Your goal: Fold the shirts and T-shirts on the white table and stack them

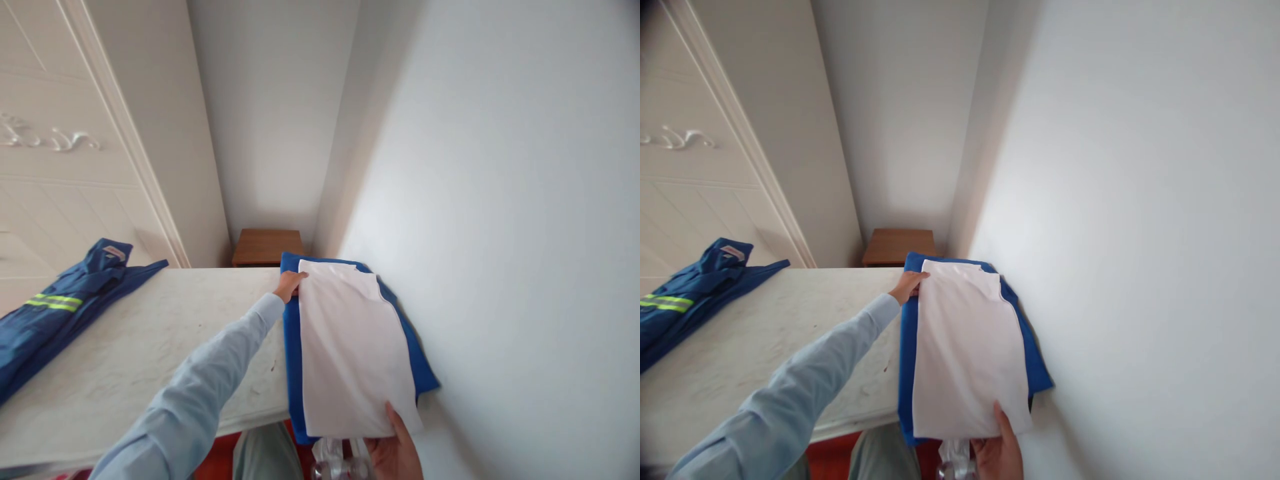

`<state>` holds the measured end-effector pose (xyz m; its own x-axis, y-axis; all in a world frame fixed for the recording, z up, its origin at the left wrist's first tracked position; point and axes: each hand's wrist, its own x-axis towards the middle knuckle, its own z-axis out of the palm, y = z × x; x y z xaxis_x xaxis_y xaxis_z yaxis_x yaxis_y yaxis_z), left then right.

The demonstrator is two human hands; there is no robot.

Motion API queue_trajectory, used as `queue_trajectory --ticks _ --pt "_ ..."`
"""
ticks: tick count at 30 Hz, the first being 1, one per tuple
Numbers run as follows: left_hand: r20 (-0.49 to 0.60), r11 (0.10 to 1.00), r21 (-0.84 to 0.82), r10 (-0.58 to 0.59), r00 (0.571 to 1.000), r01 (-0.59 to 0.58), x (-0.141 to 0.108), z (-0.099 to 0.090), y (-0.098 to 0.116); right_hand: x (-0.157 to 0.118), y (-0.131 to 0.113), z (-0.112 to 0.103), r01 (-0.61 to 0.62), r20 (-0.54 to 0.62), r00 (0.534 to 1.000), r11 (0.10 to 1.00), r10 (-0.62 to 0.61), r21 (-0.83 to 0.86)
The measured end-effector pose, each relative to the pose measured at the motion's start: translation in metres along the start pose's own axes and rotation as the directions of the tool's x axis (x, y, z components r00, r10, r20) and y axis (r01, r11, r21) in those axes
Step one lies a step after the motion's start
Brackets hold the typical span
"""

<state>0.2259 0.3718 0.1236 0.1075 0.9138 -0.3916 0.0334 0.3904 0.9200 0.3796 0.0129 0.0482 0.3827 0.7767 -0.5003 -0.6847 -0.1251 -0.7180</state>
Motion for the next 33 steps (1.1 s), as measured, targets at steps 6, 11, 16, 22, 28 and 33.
queue_trajectory --ticks 6,11,16,22,28,33 --pt "0.138 0.992 0.096 -0.09 0.986 0.078 -0.07 -0.024 -0.021 -0.02 -0.004 0.027 0.08 -0.108 0.993 0.965 -0.055 0.248" --pt "0.266 0.989 0.1 -0.128 0.955 0.104 -0.132 -0.035 -0.049 -0.021 -0.003 0.028 0.042 0.024 0.998 0.925 -0.055 0.377" --pt "0.471 0.99 0.137 -0.104 0.876 0.044 -0.184 -0.043 -0.084 -0.029 0.007 0.035 0.036 0.106 0.992 0.942 -0.075 0.333" --pt "0.49 0.968 0.245 -0.069 0.869 -0.062 -0.216 -0.042 -0.114 -0.046 0.004 0.031 0.079 0.195 0.975 0.984 -0.109 0.157" --pt "0.391 0.995 0.089 -0.001 0.92 -0.037 -0.235 -0.043 -0.142 -0.065 -0.045 0.007 0.037 0.354 0.917 0.844 0.184 -0.536" --pt "0.326 0.997 -0.042 0.073 0.942 -0.063 -0.242 -0.037 -0.159 -0.051 -0.112 0.026 0.354 0.454 0.891 0.663 -0.025 -0.66"
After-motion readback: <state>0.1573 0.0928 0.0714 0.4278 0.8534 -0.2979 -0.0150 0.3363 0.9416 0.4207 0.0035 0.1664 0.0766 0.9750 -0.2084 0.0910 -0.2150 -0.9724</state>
